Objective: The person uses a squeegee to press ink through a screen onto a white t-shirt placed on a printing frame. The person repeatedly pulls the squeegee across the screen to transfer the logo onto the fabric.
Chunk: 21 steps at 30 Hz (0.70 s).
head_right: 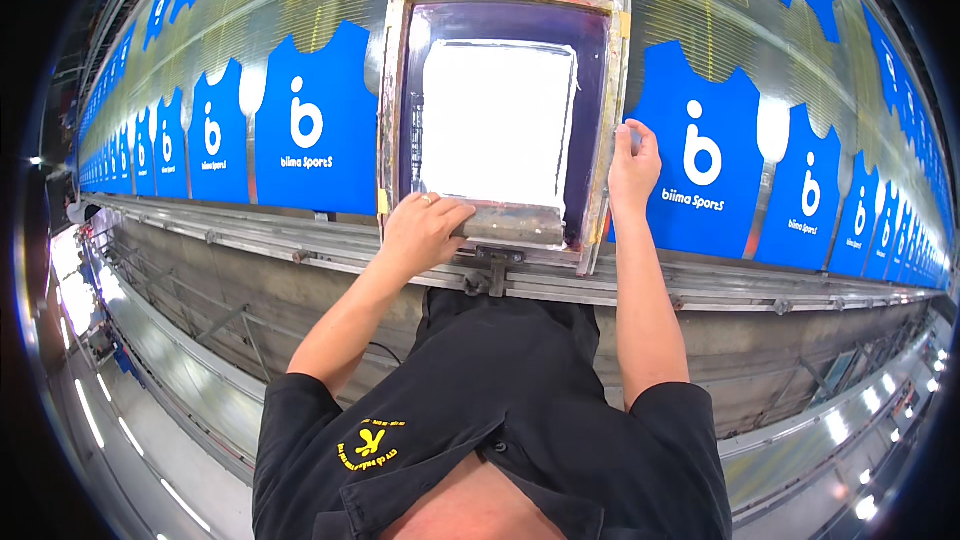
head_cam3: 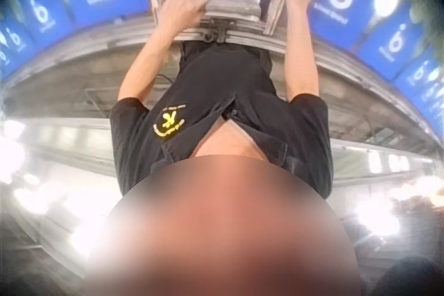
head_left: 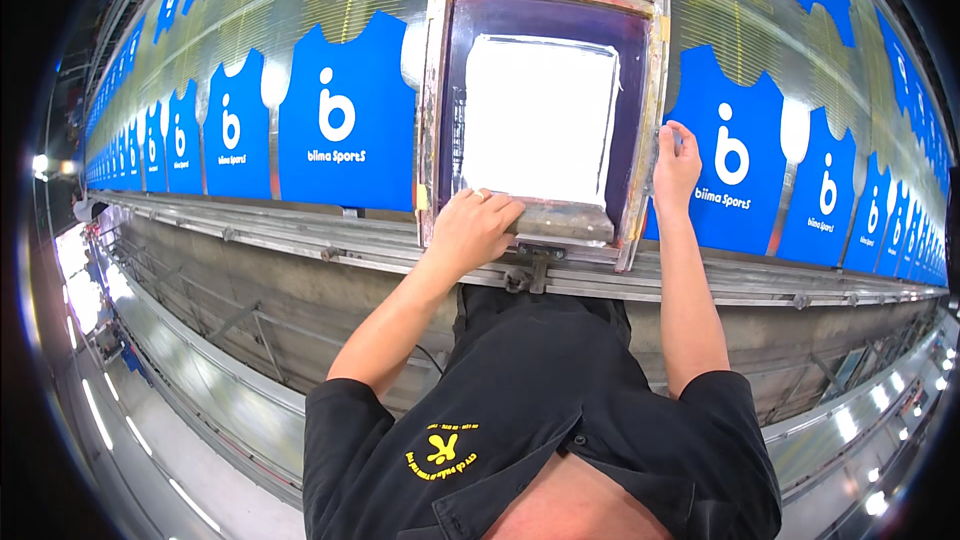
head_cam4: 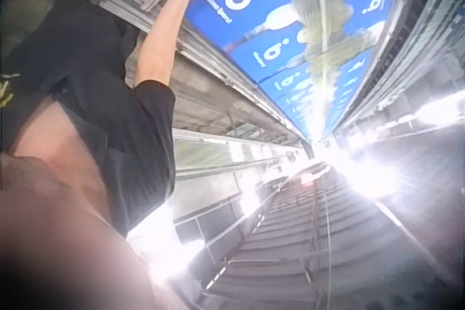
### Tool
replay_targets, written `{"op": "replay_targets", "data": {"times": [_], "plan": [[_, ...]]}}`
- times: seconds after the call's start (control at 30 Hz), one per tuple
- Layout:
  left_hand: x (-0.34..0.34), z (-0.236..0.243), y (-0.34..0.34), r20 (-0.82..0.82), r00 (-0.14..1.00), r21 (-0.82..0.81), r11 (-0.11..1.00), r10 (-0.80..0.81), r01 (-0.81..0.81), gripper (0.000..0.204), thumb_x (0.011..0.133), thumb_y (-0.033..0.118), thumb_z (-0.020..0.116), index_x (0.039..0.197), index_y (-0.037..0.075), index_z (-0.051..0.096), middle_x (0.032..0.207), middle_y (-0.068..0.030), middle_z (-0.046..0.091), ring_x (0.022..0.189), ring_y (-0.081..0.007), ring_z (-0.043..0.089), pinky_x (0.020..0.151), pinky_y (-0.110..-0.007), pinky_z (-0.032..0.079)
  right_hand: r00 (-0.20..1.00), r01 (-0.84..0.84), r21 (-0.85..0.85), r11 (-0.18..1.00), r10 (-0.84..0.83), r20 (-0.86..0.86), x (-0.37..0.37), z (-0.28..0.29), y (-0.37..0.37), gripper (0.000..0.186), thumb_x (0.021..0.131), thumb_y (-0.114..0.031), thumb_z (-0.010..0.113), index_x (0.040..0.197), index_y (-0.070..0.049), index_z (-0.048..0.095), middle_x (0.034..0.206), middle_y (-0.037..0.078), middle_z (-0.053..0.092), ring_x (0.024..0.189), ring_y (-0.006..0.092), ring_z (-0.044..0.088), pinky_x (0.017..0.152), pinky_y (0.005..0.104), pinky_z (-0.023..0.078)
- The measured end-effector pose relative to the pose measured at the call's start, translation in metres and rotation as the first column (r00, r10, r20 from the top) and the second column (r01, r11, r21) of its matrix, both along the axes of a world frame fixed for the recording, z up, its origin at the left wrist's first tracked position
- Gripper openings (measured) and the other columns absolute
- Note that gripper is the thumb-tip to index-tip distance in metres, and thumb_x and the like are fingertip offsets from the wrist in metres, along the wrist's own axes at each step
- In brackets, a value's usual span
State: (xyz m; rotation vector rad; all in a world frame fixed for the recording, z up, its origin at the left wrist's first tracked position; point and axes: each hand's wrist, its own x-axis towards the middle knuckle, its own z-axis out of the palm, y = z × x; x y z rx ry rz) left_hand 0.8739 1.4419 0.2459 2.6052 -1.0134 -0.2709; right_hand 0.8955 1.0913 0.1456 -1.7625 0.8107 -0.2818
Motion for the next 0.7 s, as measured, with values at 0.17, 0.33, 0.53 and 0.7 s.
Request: {"op": "replay_targets", "data": {"times": [0.17, 0.33, 0.53, 0.7], "plan": [[0.117, -0.004, -0.004, 0.101, 0.994, -0.010, 0.999, -0.033, 0.034, 0.024, 0.083, 0.028, 0.085, 0.104, 0.018, 0.080, 0.091, -0.0016, 0.076, 0.081, -0.0271, 0.074, 0.073, -0.045, 0.055, 0.995, -0.017, -0.180, 0.983, -0.002, -0.102, 0.012, 0.014, 0.025, 0.037, 0.102, -0.034, 0.079, 0.126, -0.007, 0.073, 0.108, 0.010, 0.076, 0.096, 0.0196, 0.071, 0.088, 0.0344, 0.056], [0.238, 0.001, -0.027, 0.134, 0.990, -0.028, 0.999, -0.034, 0.038, 0.021, 0.089, 0.036, 0.086, 0.093, 0.017, 0.079, 0.088, -0.0056, 0.077, 0.083, -0.0323, 0.075, 0.072, -0.047, 0.058, 0.991, -0.036, -0.246, 0.969, 0.002, -0.135, 0.020, 0.000, 0.028, 0.038, 0.103, -0.036, 0.079, 0.126, -0.007, 0.072, 0.108, 0.010, 0.076, 0.095, 0.0211, 0.071, 0.089, 0.0359, 0.056], [0.300, -0.016, -0.044, 0.019, 1.000, 0.099, 0.995, 0.020, -0.022, 0.038, 0.092, 0.049, 0.082, 0.095, 0.012, 0.078, 0.087, -0.0074, 0.077, 0.083, -0.0340, 0.075, 0.075, -0.048, 0.059, 0.994, 0.002, -0.307, 0.952, -0.034, -0.099, 0.023, -0.013, 0.016, 0.044, 0.101, -0.038, 0.080, 0.132, -0.007, 0.072, 0.111, 0.012, 0.076, 0.105, 0.0262, 0.071, 0.097, 0.0411, 0.054], [0.300, -0.017, -0.047, 0.043, 0.999, 0.207, 0.978, 0.021, -0.030, 0.043, 0.090, 0.054, 0.084, 0.098, 0.012, 0.079, 0.081, -0.0086, 0.077, 0.081, -0.0321, 0.077, 0.075, -0.047, 0.062, 0.882, -0.234, -0.741, 0.630, 0.458, 0.111, 0.146, 0.076, 0.045, 0.049, 0.092, -0.044, 0.089, 0.123, -0.008, 0.079, 0.117, 0.012, 0.076, 0.123, 0.0320, 0.066, 0.107, 0.0468, 0.049]]}}
